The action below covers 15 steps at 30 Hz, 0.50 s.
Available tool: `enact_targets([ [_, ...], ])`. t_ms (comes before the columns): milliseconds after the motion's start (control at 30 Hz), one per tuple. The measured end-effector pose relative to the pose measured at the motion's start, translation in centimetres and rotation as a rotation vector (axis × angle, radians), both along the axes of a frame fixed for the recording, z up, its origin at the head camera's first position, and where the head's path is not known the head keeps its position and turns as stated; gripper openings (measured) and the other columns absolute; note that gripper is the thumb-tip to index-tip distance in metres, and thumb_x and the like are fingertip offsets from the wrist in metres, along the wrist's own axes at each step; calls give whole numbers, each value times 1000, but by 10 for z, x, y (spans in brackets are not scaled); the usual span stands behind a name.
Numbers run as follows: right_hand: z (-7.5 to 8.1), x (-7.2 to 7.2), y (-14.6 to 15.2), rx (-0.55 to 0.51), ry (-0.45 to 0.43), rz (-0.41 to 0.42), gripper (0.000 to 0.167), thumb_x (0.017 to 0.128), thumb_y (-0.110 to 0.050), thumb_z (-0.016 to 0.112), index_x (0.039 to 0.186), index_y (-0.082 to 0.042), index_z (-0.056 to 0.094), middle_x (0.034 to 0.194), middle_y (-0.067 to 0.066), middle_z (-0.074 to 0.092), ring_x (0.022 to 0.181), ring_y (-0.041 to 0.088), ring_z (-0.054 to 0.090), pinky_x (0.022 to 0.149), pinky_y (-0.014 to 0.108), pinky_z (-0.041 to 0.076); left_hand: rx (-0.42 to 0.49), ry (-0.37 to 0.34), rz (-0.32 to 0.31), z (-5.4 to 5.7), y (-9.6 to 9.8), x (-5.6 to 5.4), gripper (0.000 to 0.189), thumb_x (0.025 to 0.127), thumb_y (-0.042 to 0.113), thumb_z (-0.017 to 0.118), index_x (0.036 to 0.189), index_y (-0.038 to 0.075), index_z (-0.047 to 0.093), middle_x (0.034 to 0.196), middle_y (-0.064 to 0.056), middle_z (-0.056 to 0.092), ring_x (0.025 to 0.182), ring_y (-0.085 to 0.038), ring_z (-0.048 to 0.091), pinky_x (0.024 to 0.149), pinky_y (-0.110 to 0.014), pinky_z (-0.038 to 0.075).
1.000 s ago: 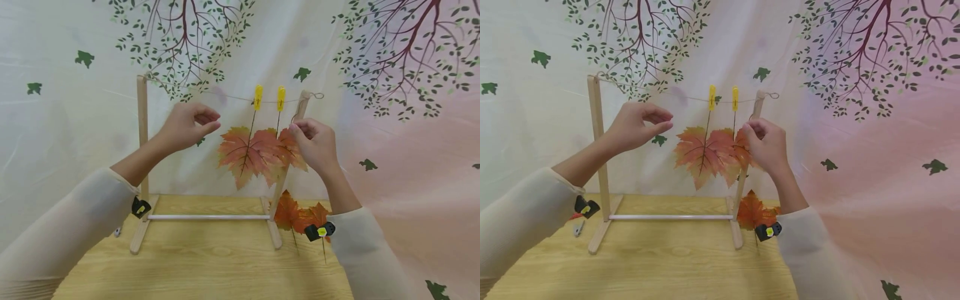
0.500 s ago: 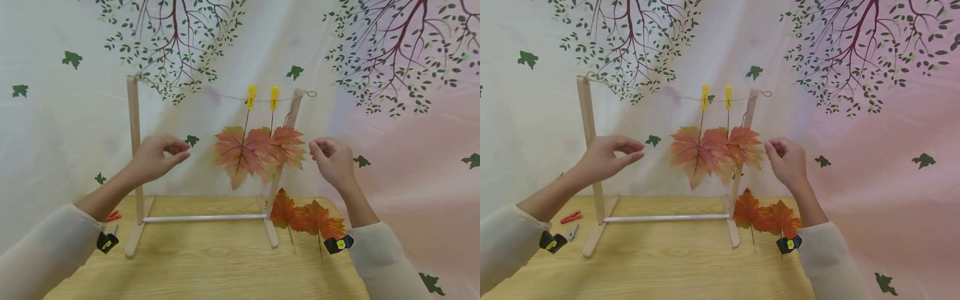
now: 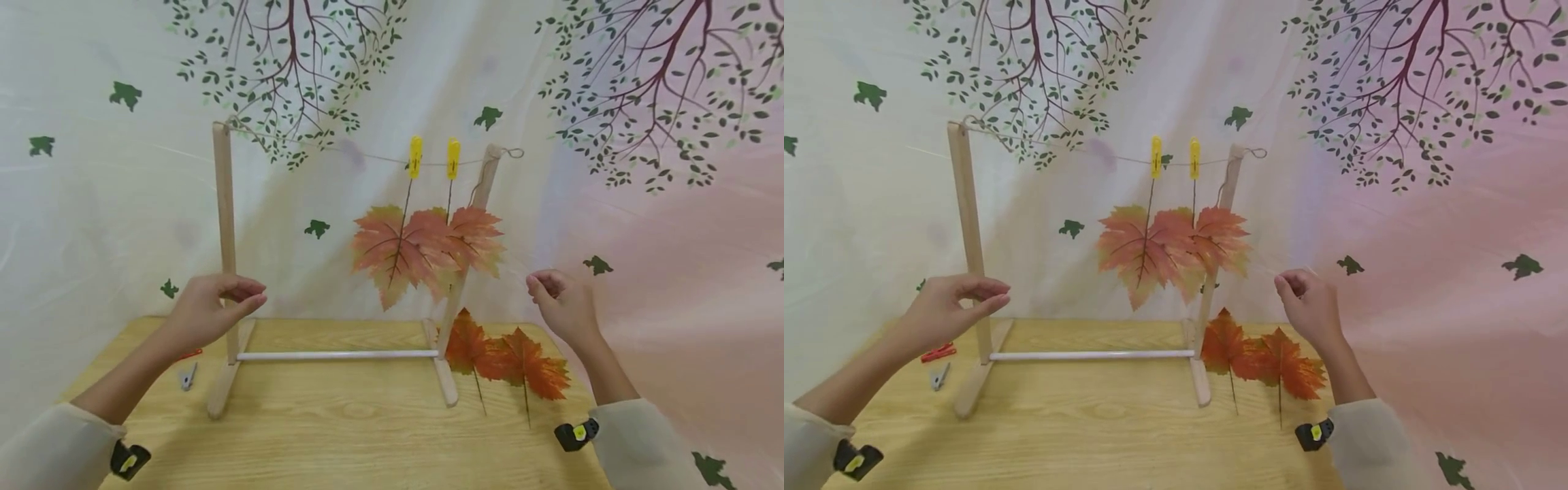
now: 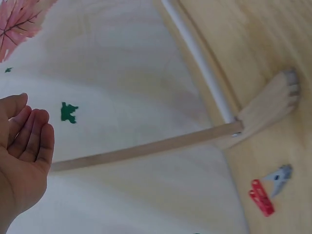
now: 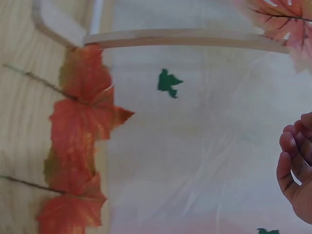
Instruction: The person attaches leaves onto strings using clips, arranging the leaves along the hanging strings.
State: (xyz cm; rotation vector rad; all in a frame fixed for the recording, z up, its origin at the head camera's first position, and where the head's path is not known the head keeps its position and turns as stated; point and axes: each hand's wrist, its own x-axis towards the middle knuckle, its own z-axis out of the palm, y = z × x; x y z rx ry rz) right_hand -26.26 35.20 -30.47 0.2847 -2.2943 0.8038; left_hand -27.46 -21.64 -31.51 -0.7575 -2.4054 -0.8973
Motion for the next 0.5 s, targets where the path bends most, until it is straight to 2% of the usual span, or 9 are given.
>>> enact_targets([
  [167, -25, -2, 7, 30, -112, 19, 22, 104, -21, 62, 105, -1, 72, 84, 8, 71, 72, 13, 63, 60, 22, 53, 12, -17, 7, -21, -19, 6, 14, 97, 16, 74, 105, 6, 78, 91, 0, 77, 79, -4, 70, 62, -25, 56],
  [300, -45, -3, 14, 74, -198, 48, 22, 105, -20, 62, 106, -1, 72, 81, 5, 69, 69, 16, 58, 55, 26, 50, 6, -43, 35, -35, -35, 8, 15, 96, 16, 74, 105, 5, 78, 93, -3, 78, 78, -3, 69, 59, -25, 55],
  [500, -73, -3, 26, 166, -317, 111, 16, 104, -13, 63, 109, 0, 71, 77, 6, 67, 56, 12, 48, 49, 28, 44, -29, -167, 87, -54, -62, 5, 25, 99, 23, 71, 111, 2, 77, 97, -7, 77, 80, -8, 71, 63, -24, 56],
])
